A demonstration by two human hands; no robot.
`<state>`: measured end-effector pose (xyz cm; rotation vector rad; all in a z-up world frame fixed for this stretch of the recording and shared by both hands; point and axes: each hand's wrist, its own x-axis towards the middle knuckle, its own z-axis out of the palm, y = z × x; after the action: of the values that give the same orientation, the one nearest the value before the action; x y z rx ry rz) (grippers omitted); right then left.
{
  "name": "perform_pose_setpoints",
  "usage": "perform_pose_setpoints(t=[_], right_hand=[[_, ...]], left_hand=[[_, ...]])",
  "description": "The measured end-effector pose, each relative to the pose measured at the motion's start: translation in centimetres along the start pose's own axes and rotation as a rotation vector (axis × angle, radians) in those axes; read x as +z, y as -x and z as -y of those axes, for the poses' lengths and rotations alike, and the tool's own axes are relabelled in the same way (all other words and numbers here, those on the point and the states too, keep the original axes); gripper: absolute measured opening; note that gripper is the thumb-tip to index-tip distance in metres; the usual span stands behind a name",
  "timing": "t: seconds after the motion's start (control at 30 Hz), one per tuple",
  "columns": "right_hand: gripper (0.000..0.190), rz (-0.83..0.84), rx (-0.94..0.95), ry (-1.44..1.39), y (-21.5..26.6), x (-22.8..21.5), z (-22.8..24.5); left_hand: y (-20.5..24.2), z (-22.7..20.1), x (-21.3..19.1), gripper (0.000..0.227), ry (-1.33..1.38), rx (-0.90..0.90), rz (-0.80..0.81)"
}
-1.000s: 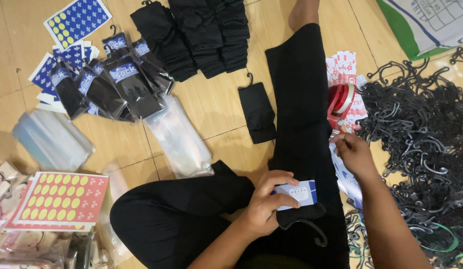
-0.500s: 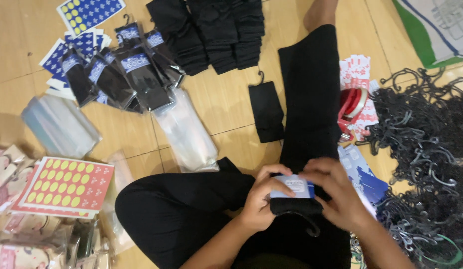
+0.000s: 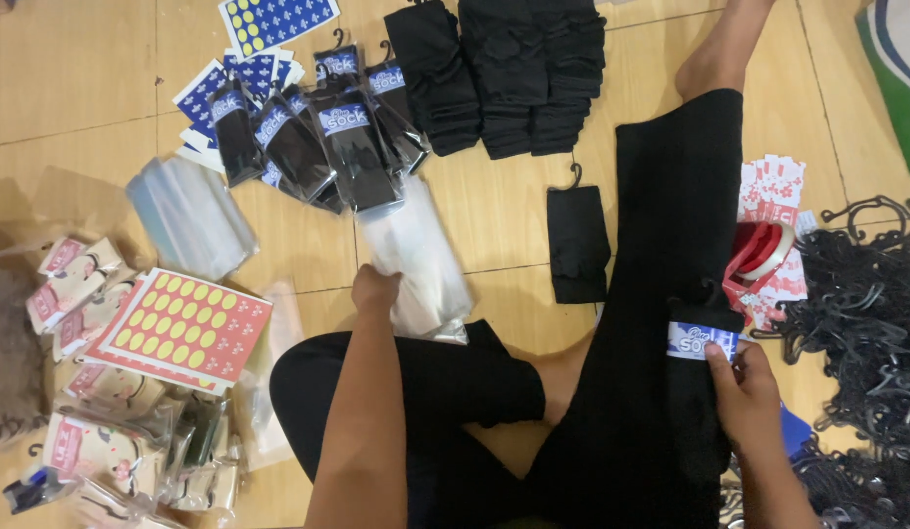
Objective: The person packages socks by placing a cardboard label around a pair of black socks and then inserting them into a clear plastic sleeve.
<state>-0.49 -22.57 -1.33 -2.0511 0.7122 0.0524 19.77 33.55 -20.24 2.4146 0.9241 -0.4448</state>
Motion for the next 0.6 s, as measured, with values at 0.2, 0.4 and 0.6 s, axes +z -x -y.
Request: perform_pose_setpoints(t=[0.2, 0.4, 0.6], right_hand=[[0.019, 0.076, -0.092, -0.228, -0.5, -0.8, -2.0], [0.029, 0.095, -0.224, -0.270, 0.9, -0.8, 0.7], [0.066, 0.197, -0.219, -0.290, 2.3, -2.0, 5.0]], left_hand=[[4.4, -3.4, -4.0, 0.055, -0.339, 0.023, -0.155], [7.7, -4.5, -6.6, 0.025, -0.259, 0.104, -0.143], [12.1, -4.3, -8.9, 0.037, 0.035, 0.353, -0.205]])
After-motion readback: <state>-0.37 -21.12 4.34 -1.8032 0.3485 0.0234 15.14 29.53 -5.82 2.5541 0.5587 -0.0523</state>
